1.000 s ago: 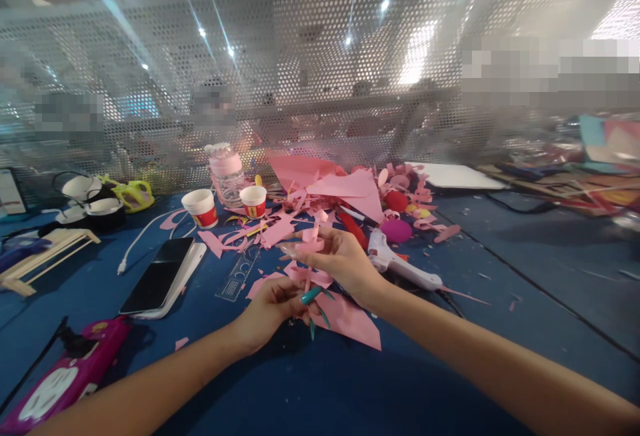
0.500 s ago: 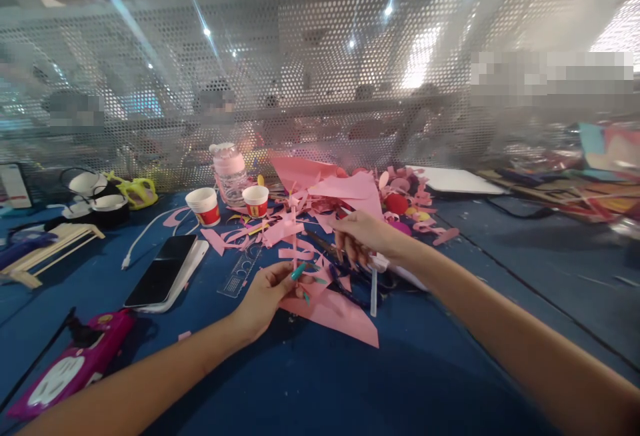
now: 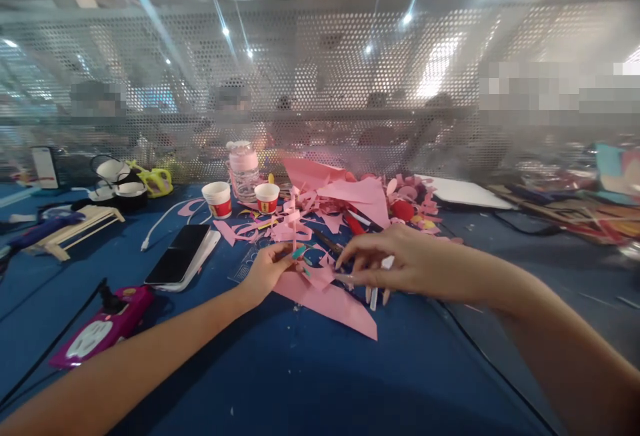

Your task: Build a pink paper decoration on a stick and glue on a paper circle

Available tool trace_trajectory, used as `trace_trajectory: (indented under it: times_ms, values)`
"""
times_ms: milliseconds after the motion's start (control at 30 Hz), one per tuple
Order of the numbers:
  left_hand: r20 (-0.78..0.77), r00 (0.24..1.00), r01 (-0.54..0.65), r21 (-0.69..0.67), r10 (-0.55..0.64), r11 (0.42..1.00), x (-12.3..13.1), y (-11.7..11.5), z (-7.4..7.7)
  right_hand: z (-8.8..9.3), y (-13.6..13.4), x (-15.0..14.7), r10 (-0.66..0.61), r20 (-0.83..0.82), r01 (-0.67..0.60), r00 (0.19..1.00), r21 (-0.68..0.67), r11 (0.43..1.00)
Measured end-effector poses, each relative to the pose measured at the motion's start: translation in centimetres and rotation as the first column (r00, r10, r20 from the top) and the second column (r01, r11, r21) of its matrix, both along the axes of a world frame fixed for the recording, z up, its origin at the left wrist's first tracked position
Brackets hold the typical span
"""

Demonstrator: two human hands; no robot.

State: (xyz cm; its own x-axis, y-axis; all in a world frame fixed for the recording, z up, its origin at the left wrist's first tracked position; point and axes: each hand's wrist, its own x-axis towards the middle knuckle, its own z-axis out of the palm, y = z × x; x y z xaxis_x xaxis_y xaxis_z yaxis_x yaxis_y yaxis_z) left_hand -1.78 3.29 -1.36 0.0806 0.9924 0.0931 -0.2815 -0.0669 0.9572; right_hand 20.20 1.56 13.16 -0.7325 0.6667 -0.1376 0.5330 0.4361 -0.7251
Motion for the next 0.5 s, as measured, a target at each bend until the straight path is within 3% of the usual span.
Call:
trace_trajectory:
  times_ms: [67,133,167,233,333,500]
  values:
    - [0.012,1.000,-0.005,-0.008,0.005,1.000,-0.2,0.3,0.0,-0.7,0.2,0.0,0.022,-0.023,-0.024,0.999,-0.112,0.993]
    - [0.037,0.999,-0.021,-0.018,0.021,1.000,-0.4,0.6,-0.2,-2.0,0.6,0.1,0.058,-0.050,-0.071,0.997,-0.318,0.946]
    - [0.053,0.998,-0.029,-0.022,0.030,0.999,-0.4,0.7,-0.3,-2.8,0.8,0.2,0.043,-0.106,-0.079,0.993,-0.359,0.930]
    - [0.087,0.995,-0.049,-0.025,0.051,0.998,-0.5,0.9,-0.5,-4.5,1.1,0.3,-0.085,-0.217,0.005,0.972,-0.343,0.939]
    - [0.144,0.981,-0.130,-0.024,0.132,0.991,-0.8,1.4,-0.8,-6.6,1.7,0.3,-0.253,-0.481,0.087,0.839,-0.340,0.936]
    - [0.247,0.875,-0.430,0.000,0.417,0.903,-2.1,2.8,-0.5,-8.0,3.7,1.1,-0.532,-0.473,0.461,0.702,-0.268,0.846]
